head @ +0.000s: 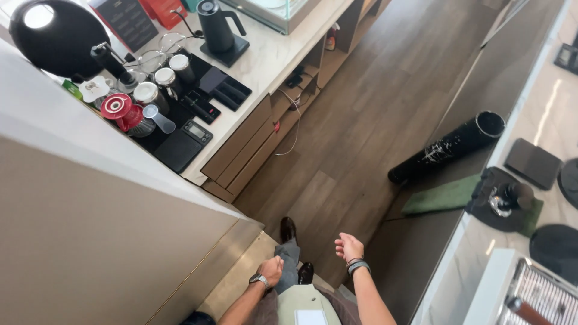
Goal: The person fries french fries in a deep fryer, using tongs to stir and check the fries. They lift the fryer basket to drain the oil and then lower it back into the fryer to continue cooking.
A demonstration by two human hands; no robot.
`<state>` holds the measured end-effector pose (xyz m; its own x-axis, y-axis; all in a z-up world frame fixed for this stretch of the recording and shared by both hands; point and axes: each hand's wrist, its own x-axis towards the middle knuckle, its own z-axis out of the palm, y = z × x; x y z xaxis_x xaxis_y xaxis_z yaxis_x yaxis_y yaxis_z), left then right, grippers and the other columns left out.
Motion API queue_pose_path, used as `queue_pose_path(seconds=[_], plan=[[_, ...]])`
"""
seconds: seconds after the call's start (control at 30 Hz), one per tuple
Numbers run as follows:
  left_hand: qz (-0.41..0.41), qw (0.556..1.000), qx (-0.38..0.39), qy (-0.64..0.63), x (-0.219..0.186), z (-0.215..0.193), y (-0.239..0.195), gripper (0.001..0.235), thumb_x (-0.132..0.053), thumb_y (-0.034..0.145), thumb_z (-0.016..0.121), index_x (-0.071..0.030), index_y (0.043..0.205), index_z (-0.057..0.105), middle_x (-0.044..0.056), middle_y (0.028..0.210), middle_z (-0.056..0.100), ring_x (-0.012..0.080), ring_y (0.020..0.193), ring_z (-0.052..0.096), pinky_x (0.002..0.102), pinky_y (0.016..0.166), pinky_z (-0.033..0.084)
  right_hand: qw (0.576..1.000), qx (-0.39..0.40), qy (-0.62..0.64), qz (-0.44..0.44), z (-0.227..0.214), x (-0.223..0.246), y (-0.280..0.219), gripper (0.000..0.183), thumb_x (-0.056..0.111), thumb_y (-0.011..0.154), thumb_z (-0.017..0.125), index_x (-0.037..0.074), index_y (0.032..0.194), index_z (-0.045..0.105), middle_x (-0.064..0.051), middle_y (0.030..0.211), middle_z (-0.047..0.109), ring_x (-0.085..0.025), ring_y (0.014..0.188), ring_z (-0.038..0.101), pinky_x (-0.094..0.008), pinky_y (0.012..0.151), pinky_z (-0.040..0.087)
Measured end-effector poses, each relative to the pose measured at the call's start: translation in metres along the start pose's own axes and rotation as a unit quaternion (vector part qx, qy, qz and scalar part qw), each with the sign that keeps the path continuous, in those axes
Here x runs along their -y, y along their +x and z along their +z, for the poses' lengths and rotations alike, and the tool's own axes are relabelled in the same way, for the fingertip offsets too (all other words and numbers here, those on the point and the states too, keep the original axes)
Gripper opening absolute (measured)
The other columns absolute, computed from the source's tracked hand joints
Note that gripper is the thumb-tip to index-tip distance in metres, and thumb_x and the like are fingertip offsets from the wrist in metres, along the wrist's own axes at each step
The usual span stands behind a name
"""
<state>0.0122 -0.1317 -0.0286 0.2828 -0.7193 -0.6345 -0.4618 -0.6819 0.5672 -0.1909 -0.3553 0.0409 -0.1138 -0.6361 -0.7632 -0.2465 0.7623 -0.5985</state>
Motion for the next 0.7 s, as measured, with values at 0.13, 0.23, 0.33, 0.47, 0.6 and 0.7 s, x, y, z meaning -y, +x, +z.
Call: queue_pose_path(seconds=[0.13, 0.23, 0.33, 0.47, 0.6, 0.7], plan=[[-0.012, 0.999, -0.04, 0.022, -0.044, -0.009, 0.033, 0.056, -0.05, 0.104, 0.034, -0.009, 0.075, 0.059, 0.019, 0.089, 0.071, 0.0445, 0.09, 0.064, 0.054, 0.08, 0.045, 0.988, 0.087, -0.123, 0.031, 0.028, -0.01, 0.007, 0.031, 0.02, 0.091, 0.065, 0.001, 0.113, 0.076, -0.019, 0.084, 0.075, -0.021, 0.049, 0.059, -0.032, 0.041, 0.046], [-0.024, 0.996, -0.082, -0.036, -0.078, -0.045, 0.087, 0.06, -0.053, 0.101, 0.041, -0.009, 0.06, 0.046, 0.016, 0.071, 0.063, 0.0404, 0.075, 0.059, 0.053, 0.071, 0.039, 0.916, 0.211, -0.34, -0.027, 0.038, -0.039, 0.106, 0.031, 0.029, 0.087, 0.066, 0.011, 0.108, 0.08, -0.008, 0.099, 0.077, -0.015, 0.074, 0.064, -0.028, 0.067, 0.045], [-0.057, 0.993, -0.067, -0.073, -0.098, -0.089, 0.134, 0.045, -0.047, 0.097, 0.05, -0.012, 0.069, 0.046, 0.015, 0.078, 0.063, 0.0392, 0.08, 0.059, 0.051, 0.073, 0.041, 0.774, 0.23, -0.564, -0.171, 0.074, 0.034, 0.151, 0.033, 0.04, 0.083, 0.059, 0.027, 0.1, 0.084, 0.006, 0.113, 0.081, -0.015, 0.106, 0.073, -0.029, 0.097, 0.052], [-0.092, 0.976, -0.096, -0.172, -0.127, -0.121, 0.161, 0.032, -0.037, 0.095, 0.052, -0.018, 0.072, 0.041, 0.001, 0.068, 0.055, 0.023, 0.068, 0.052, 0.041, 0.066, 0.039, 0.73, 0.184, -0.584, -0.304, 0.141, 0.155, 0.127, 0.04, 0.036, 0.084, 0.051, 0.025, 0.113, 0.077, 0.002, 0.117, 0.079, -0.026, 0.11, 0.072, -0.041, 0.096, 0.055], [-0.129, 0.956, -0.145, -0.219, -0.135, -0.161, 0.155, 0.026, -0.034, 0.095, 0.052, -0.018, 0.076, 0.045, 0.006, 0.076, 0.063, 0.0287, 0.072, 0.058, 0.045, 0.066, 0.04, 0.622, 0.285, -0.577, -0.446, 0.267, 0.245, 0.109, 0.035, 0.032, 0.089, 0.053, 0.021, 0.115, 0.072, -0.004, 0.114, 0.078, -0.033, 0.105, 0.071, -0.046, 0.09, 0.053], [-0.181, 0.932, -0.18, -0.258, -0.111, -0.148, 0.151, 0.021, -0.039, 0.091, 0.054, -0.02, 0.081, 0.051, 0.006, 0.086, 0.069, 0.0308, 0.086, 0.064, 0.045, 0.073, 0.044, 0.487, 0.347, -0.52, -0.61, 0.366, 0.286, 0.083, 0.025, 0.027, 0.09, 0.056, 0.02, 0.11, 0.07, -0.006, 0.101, 0.077, -0.037, 0.092, 0.065, -0.051, 0.083, 0.053]])
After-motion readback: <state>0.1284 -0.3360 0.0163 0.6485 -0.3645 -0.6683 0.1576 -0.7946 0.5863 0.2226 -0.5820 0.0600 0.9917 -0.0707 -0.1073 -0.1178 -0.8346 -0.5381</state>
